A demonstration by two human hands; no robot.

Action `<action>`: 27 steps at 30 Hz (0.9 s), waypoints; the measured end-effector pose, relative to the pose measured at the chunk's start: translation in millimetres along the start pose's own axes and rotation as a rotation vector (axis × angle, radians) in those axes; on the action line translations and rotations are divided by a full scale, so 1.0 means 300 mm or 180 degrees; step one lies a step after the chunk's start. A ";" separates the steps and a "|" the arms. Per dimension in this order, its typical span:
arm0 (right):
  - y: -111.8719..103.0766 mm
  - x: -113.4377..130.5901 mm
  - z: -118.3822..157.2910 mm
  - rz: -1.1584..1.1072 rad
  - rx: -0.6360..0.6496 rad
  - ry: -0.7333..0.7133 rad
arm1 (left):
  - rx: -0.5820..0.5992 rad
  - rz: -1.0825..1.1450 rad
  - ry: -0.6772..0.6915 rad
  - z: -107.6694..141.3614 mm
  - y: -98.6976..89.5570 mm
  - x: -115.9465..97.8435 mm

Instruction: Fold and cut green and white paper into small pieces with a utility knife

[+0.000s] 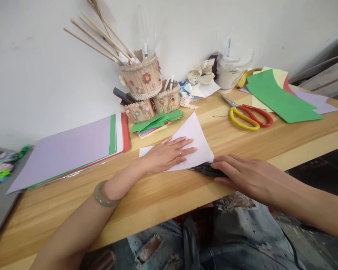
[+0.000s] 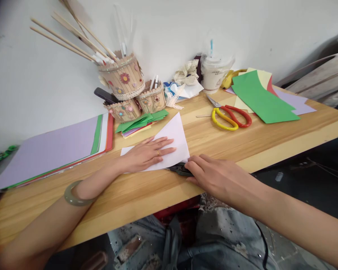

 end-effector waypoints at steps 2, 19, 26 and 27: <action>-0.002 -0.003 -0.001 0.0039 0.0018 0.0038 | -0.0009 0.0010 -0.0017 0.001 0.001 0.000; 0.045 -0.229 0.092 -0.0422 -0.0048 0.0656 | -0.0238 0.0903 -0.0229 -0.086 -0.066 -0.030; 0.070 -0.223 0.091 -0.0708 -0.0189 0.0650 | 0.0179 0.0302 -0.0213 0.004 -0.024 0.001; 0.073 -0.221 0.089 -0.0734 -0.0209 0.0644 | 0.0149 0.0261 -0.0188 0.003 -0.017 0.001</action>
Point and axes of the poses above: each hand's wrist, its own z-axis away from the middle knuckle, its own y-axis out of the palm, x = y × z, the point moved 3 cm from there along -z, towards the middle knuckle, and after that the axes turned 1 degree about -y, right-handed, at the moved point
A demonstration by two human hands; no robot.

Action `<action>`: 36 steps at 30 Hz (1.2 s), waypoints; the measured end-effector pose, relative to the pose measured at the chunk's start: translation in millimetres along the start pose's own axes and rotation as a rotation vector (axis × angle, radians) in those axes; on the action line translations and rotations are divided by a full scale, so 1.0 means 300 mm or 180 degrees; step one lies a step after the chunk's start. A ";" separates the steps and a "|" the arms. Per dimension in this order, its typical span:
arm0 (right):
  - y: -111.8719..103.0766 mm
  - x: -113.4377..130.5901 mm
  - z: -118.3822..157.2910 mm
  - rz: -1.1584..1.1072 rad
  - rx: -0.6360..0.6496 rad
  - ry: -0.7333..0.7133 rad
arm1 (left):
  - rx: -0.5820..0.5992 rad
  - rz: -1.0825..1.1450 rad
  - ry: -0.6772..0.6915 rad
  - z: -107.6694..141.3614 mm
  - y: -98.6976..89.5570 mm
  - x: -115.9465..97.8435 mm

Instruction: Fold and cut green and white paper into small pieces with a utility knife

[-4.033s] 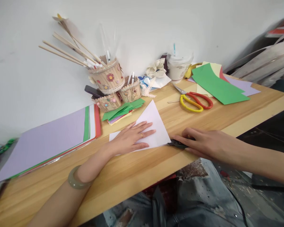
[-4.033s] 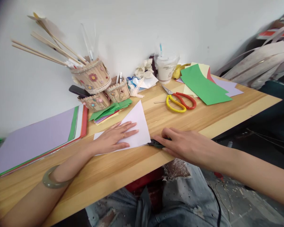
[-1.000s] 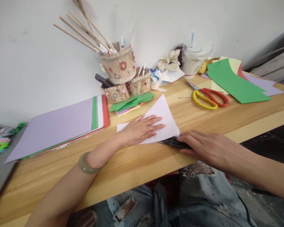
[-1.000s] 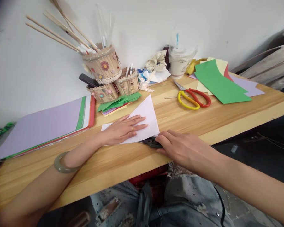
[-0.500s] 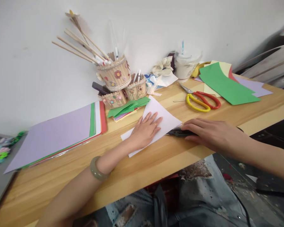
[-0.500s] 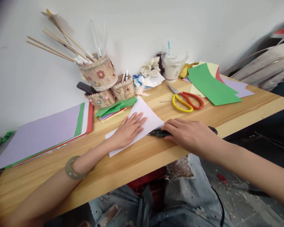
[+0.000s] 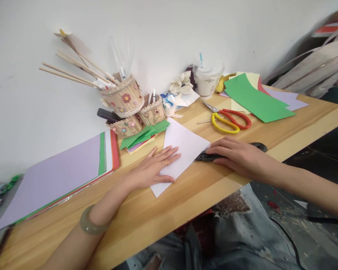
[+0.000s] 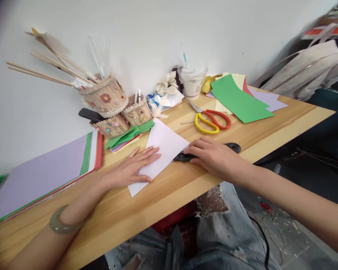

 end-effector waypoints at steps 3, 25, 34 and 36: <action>0.007 0.005 -0.006 -0.0069 -0.0023 -0.0021 | -0.0038 -0.0053 0.0037 -0.005 0.010 0.003; -0.013 0.000 -0.001 -0.0451 0.0047 -0.0126 | -0.0032 -0.0110 0.0005 -0.002 0.014 0.011; -0.003 0.005 -0.009 -0.0574 0.0083 -0.0077 | -0.0042 -0.0126 -0.0004 0.000 0.014 0.011; 0.003 0.010 -0.013 -0.0585 0.0099 -0.0099 | -0.0040 -0.0115 -0.0006 0.000 0.014 0.011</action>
Point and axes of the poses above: each hand's wrist, its own z-axis away from the middle knuckle, its own y-axis out of the palm, x = y × z, the point moved 3 cm from there along -z, towards the middle knuckle, and after that the axes turned 1 degree about -y, right-handed, at the moved point
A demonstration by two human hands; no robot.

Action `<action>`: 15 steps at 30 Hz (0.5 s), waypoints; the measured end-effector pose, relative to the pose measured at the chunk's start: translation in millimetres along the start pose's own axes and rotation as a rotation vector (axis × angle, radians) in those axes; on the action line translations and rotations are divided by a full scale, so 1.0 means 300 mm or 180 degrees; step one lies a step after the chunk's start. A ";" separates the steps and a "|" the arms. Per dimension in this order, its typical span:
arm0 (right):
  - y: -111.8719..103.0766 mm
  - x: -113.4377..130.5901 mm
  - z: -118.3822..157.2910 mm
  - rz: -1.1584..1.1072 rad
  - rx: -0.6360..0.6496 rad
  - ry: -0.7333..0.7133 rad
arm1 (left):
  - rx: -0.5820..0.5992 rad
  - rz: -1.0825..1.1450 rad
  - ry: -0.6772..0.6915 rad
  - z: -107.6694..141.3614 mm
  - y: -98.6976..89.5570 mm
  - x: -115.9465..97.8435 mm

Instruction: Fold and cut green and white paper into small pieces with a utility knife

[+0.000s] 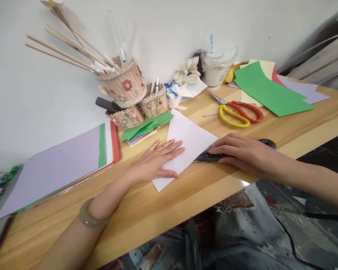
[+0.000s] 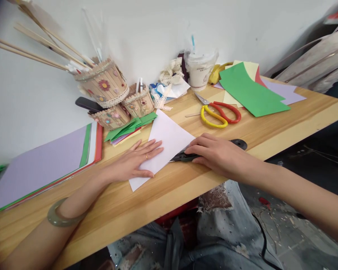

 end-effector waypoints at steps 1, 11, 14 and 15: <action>0.002 0.002 -0.001 0.0004 0.0001 -0.0016 | 0.0001 0.0002 0.0000 0.000 0.000 0.000; 0.013 0.014 -0.009 0.0051 0.0010 -0.0079 | 0.0020 0.0033 -0.0019 0.000 -0.002 -0.003; 0.015 0.018 -0.013 0.0069 -0.0008 -0.0109 | 0.0006 0.0012 -0.0019 0.000 -0.002 -0.002; 0.015 0.020 -0.015 0.0081 -0.0017 -0.0127 | 0.0006 0.0000 -0.0018 0.000 -0.002 -0.002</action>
Point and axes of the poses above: each hand's wrist, its own z-axis away from the middle knuckle, its own y-axis out of the palm, x = y × z, the point moved 3 cm from there along -z, towards the middle knuckle, and after that the axes turned 1 degree about -y, right-handed, at the moved point
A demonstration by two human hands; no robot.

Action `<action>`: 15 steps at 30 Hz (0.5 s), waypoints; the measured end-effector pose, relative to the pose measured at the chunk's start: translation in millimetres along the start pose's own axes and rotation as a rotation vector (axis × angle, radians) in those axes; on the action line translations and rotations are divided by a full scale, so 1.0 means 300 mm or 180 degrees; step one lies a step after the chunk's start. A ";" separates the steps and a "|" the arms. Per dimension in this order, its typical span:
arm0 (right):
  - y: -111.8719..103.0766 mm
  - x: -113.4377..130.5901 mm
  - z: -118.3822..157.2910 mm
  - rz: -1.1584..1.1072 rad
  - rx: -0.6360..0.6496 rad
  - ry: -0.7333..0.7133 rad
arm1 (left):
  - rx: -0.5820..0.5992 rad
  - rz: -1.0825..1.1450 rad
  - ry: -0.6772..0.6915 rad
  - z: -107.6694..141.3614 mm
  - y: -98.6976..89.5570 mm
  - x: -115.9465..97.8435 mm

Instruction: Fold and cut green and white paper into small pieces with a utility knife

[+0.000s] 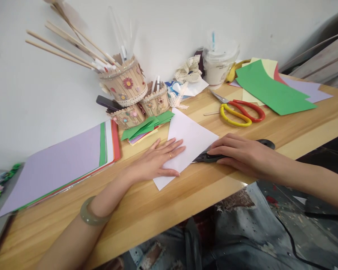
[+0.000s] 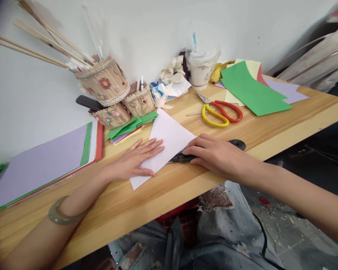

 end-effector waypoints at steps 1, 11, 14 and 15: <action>0.000 0.003 -0.002 0.0008 0.0001 -0.0012 | 0.0005 -0.0009 0.0005 0.000 0.000 0.000; 0.030 0.023 -0.020 -0.0081 0.0068 0.0007 | -0.0010 -0.0011 0.0032 -0.002 0.003 0.001; 0.036 0.031 -0.027 -0.0051 0.0086 -0.0034 | -0.0011 -0.0015 0.0066 -0.003 0.006 0.004; 0.036 0.035 -0.030 -0.0039 0.0098 -0.0058 | -0.0008 -0.0016 0.0074 -0.003 0.006 0.004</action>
Point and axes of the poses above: each hand's wrist, its own z-axis away from the middle knuckle, its own y-axis out of the palm, x = y × z, the point moved 3 cm from there along -z, towards the middle knuckle, and after that the axes turned 1 degree about -y, right-handed, at the moved point
